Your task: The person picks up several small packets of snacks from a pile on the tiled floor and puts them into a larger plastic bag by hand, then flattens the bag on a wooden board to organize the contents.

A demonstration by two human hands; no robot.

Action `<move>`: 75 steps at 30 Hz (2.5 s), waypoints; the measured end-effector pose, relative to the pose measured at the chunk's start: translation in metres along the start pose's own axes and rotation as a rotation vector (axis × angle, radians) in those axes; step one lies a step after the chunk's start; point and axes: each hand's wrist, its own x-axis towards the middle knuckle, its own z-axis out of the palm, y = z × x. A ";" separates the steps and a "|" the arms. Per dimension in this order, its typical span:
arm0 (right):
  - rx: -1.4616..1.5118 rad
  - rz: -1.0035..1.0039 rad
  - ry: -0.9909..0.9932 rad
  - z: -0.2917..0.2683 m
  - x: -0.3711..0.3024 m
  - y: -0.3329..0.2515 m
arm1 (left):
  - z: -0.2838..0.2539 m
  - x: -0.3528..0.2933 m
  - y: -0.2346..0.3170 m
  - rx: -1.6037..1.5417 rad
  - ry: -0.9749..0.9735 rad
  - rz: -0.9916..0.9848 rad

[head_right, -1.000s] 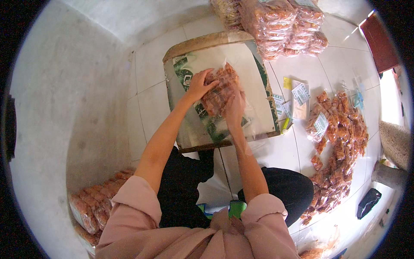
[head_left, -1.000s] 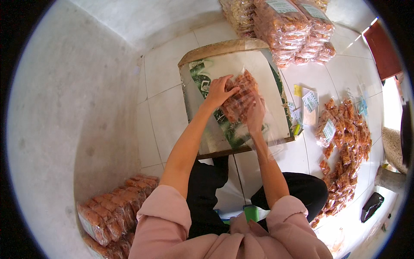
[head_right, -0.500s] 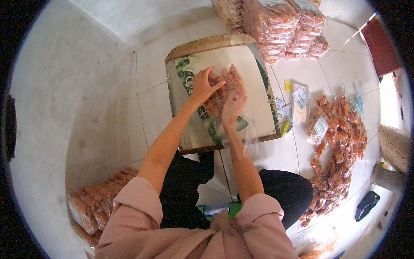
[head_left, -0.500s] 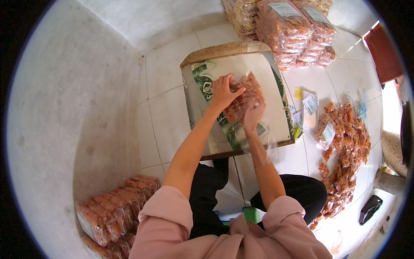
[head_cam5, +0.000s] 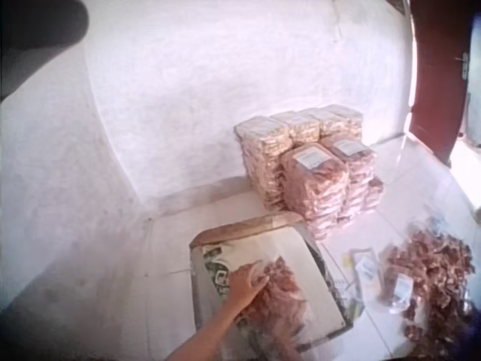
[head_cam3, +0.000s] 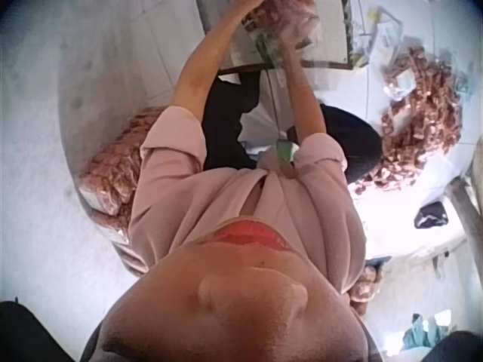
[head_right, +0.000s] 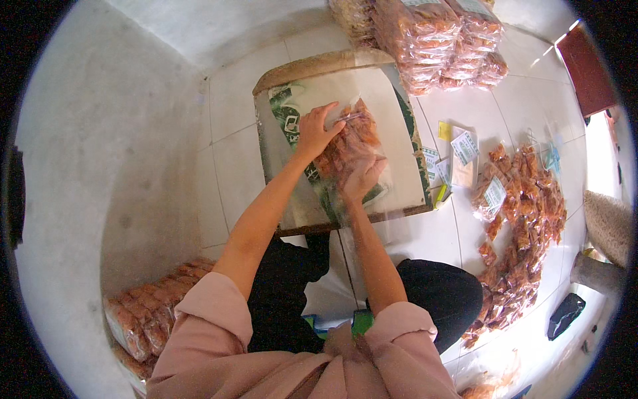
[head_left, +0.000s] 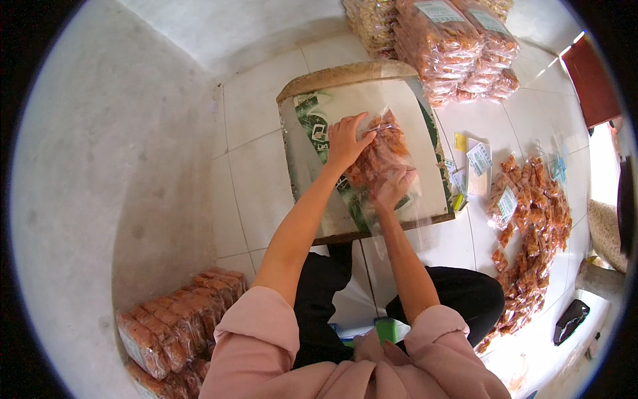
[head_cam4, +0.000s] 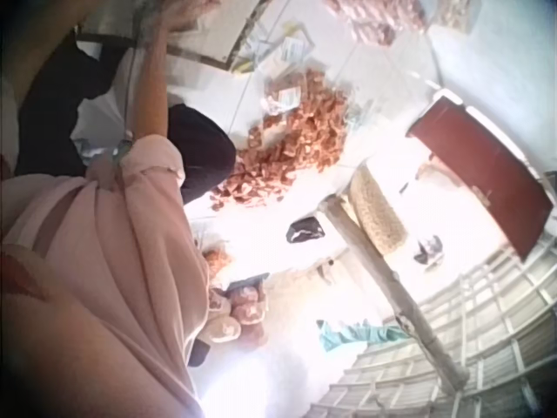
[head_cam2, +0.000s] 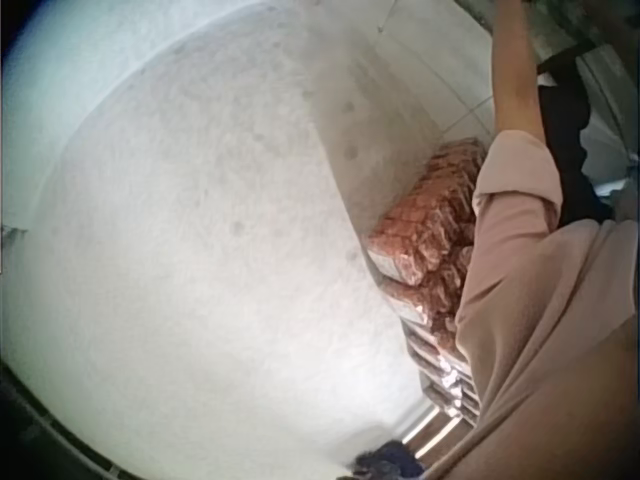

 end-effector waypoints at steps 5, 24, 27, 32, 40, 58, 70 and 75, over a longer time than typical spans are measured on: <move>-0.103 -0.127 -0.111 0.019 -0.011 -0.024 | -0.008 -0.004 -0.013 -0.090 -0.066 -0.017; -0.210 -0.229 -0.510 -0.007 -0.019 -0.001 | -0.027 -0.006 -0.003 0.052 -0.283 0.094; -0.394 -0.339 -0.438 -0.010 -0.005 0.018 | -0.020 -0.003 0.003 0.063 -0.244 0.145; -0.866 -0.761 -0.279 0.012 -0.032 -0.020 | -0.025 -0.008 -0.001 0.360 -0.118 0.161; -0.557 -0.537 -0.268 -0.003 -0.024 0.003 | -0.017 -0.008 0.000 0.252 -0.147 0.196; -0.630 -0.560 -0.218 0.018 -0.006 -0.019 | -0.025 -0.003 -0.010 0.163 -0.206 0.226; -0.431 -0.378 -0.199 0.020 -0.012 -0.013 | -0.025 -0.004 -0.003 0.151 -0.140 0.128; -0.519 -0.335 -0.165 0.020 -0.025 -0.016 | -0.026 -0.004 -0.010 0.131 -0.127 0.103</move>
